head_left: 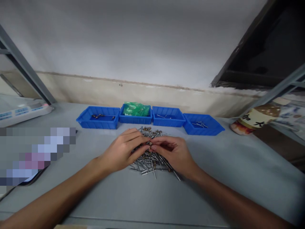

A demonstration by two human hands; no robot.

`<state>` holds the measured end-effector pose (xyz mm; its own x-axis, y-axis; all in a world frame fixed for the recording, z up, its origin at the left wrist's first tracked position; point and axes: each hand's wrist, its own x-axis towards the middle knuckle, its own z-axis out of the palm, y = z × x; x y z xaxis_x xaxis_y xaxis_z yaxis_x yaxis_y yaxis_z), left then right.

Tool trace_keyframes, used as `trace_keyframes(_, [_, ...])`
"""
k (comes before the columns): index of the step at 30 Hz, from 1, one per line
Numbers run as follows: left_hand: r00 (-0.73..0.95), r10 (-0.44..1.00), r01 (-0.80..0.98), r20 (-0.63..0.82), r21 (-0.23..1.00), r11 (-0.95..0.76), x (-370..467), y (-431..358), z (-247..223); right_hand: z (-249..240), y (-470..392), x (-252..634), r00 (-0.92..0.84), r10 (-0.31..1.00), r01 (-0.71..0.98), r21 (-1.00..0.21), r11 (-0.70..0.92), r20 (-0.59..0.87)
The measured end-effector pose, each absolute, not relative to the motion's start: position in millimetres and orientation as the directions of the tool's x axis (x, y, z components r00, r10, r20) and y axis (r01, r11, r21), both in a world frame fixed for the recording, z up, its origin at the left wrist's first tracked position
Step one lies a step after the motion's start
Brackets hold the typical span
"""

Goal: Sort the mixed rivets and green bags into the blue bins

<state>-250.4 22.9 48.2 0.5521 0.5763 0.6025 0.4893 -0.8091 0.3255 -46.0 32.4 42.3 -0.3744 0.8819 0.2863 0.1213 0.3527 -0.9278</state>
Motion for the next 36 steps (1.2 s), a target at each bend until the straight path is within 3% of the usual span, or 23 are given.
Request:
trace_keyframes(6, [0.576, 0.585, 0.506, 0.571, 0.314, -0.804, -252, 22, 48, 43, 30, -45, -0.373, 0.858, 0.224, -0.863, 0.453, 0.354])
trace_keyframes(16, [0.614, 0.506, 0.582, 0.606, 0.086, -0.809, -249, 20, 43, 33, 26, -42, -0.383, 0.711, 0.387, -0.597, 0.703, 0.589])
trace_keyframes(22, [0.59, 0.452, 0.479, 0.669, 0.16, -0.863, -247, 16, 46, 39, 27, -37, -0.482, 0.621, 0.308, -0.543, 0.781, 0.619])
trace_keyframes(27, [0.6, 0.417, 0.463, 0.683, 0.129, -0.877, -246, 14, 49, 42, 29, -35, -0.516, 0.551, 0.259, -0.494, 0.83, 0.656])
trace_keyframes(30, [0.551, 0.475, 0.45, 0.686, 0.236, -0.861, -245, 14, 48, 41, 28, -38, -0.448, 0.573, 0.256, -0.515, 0.818, 0.686])
trace_keyframes(33, [0.484, 0.551, 0.413, 0.679, 0.378, -0.829, -242, 15, 46, 38, 26, -41, -0.394, 0.52, 0.262, -0.449, 0.854, 0.758])
trace_keyframes(36, [0.474, 0.571, 0.416, 0.67, 0.401, -0.816, -239, 15, 45, 33, 26, -43, -0.401, 0.476, 0.299, -0.38, 0.875, 0.782])
